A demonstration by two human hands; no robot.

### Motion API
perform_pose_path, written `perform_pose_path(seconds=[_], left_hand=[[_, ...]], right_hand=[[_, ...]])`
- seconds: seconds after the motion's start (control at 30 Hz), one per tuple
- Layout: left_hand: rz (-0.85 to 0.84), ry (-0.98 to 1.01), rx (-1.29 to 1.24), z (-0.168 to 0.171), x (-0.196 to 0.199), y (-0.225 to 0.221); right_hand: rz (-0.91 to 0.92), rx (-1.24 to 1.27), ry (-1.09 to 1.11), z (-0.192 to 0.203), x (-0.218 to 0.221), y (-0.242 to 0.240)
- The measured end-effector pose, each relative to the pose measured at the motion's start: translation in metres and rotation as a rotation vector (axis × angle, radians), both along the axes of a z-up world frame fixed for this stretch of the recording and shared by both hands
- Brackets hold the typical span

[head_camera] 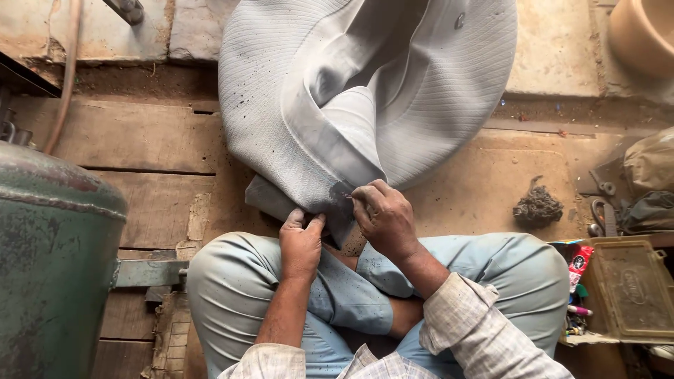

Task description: Sewing a patch onto a large rubber inner tube using a needle and thread.

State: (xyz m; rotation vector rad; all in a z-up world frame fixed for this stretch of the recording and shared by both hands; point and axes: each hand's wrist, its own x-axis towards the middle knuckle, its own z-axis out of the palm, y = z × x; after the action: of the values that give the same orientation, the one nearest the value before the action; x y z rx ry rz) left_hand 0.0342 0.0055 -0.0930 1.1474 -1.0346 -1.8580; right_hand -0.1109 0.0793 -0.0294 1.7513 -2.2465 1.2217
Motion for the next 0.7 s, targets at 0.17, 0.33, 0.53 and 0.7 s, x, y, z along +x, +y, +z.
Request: perform_pose_path(seconds=[0.17, 0.33, 0.53, 0.7], left_hand=[[-0.007, -0.030, 0.039, 0.012, 0.000, 0.000], [-0.018, -0.004, 0.044, 0.018, 0.001, 0.001], [-0.041, -0.037, 0.019, 0.011, 0.001, 0.001], [-0.016, 0.022, 0.067, 0.008, 0.000, 0.001]], right_hand=[[0.006, 0.064, 0.078, -0.010, -0.001, -0.005], [0.020, 0.077, 0.170, -0.007, -0.001, -0.007], [0.094, 0.155, 0.457, -0.010, -0.003, -0.015], [0.101, 0.256, 0.397, -0.006, -0.004, -0.018]])
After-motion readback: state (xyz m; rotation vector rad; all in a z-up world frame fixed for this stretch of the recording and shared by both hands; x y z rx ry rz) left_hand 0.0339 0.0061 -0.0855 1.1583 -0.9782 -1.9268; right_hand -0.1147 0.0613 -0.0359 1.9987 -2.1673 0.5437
